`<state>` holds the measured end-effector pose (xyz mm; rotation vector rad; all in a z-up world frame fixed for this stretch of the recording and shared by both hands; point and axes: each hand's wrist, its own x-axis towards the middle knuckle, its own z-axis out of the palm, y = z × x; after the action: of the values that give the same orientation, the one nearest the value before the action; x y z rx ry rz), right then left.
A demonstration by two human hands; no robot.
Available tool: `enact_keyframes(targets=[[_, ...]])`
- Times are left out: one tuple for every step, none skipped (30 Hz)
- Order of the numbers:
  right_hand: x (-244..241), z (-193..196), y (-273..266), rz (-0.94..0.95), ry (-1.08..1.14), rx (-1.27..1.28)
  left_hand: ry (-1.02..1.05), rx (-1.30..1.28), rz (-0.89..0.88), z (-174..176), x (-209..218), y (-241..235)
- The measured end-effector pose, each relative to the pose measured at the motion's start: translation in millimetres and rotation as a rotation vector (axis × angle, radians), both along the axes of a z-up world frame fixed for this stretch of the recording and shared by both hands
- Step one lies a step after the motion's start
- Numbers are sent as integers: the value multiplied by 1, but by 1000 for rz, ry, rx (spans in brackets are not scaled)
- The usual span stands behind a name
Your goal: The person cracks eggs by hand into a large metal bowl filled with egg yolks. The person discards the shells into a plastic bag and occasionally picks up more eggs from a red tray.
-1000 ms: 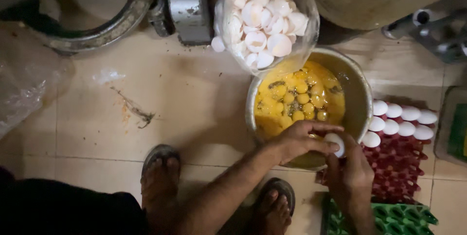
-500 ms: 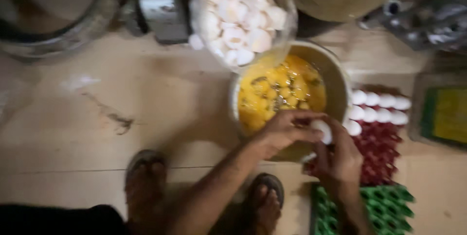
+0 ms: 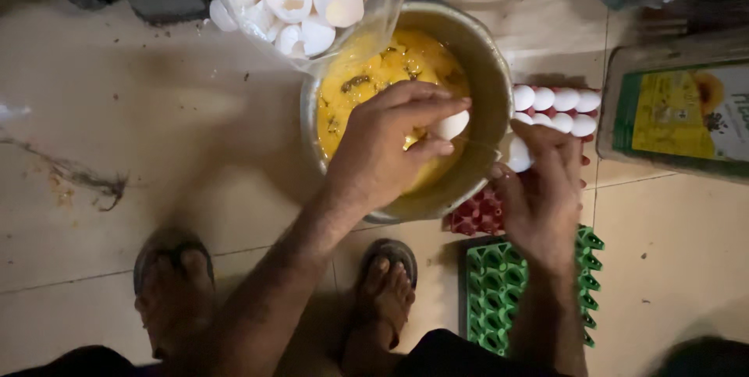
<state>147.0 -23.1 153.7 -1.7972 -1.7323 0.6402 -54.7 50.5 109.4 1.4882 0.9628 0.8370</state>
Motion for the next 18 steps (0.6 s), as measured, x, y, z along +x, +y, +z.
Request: enact_keyframes(targets=[[-1, -6, -1, -81, 119, -124, 59, 23, 0, 5, 0, 1], [-1, -12, -3, -161, 239, -249, 118, 47, 1, 9, 1, 1], [-1, -21, -3, -157, 303, -277, 179, 72, 1, 9, 2, 1], [-1, -25, -8, -151, 367, -304, 181, 47, -22, 9, 4, -4], [0, -33, -5, -135, 434, -323, 187, 30, -38, 8, 7, -10], [1, -38, -4, -187, 496, -285, 193, 13, -53, 4, 10, -11], [1, -37, -10, -243, 563, -266, 188, 25, -27, -1, 10, -15], [0, -39, -10, -299, 629, -247, 184, 37, 0, -5, 10, -18], [-2, -38, -11, -307, 662, -309, 174, 57, 15, -5, 10, -19], [-4, -37, -5, -314, 696, -372, 193, 40, -5, 0, 7, -19], [-8, -38, 8, -324, 735, -412, 212, 44, -35, 8, 1, -9], [-9, -31, 15, -249, 686, -380, 231, 47, -65, 22, -3, 2], [-10, -25, 26, -178, 636, -344, 220, 105, 55, 40, -6, 15], [-11, -18, 37, -109, 583, -306, 203, 164, 174, 56, -10, 28], [-10, -11, 35, -41, 683, -242, 304, 244, 217, 64, -20, 33], [-10, -7, 37, 24, 783, -176, 407, 324, 255, 68, -33, 40], [-6, 1, 44, 27, 816, -130, 470, 435, 332, 72, -39, 47], [0, 8, 50, 31, 849, -85, 531, 545, 412, 74, -46, 53]])
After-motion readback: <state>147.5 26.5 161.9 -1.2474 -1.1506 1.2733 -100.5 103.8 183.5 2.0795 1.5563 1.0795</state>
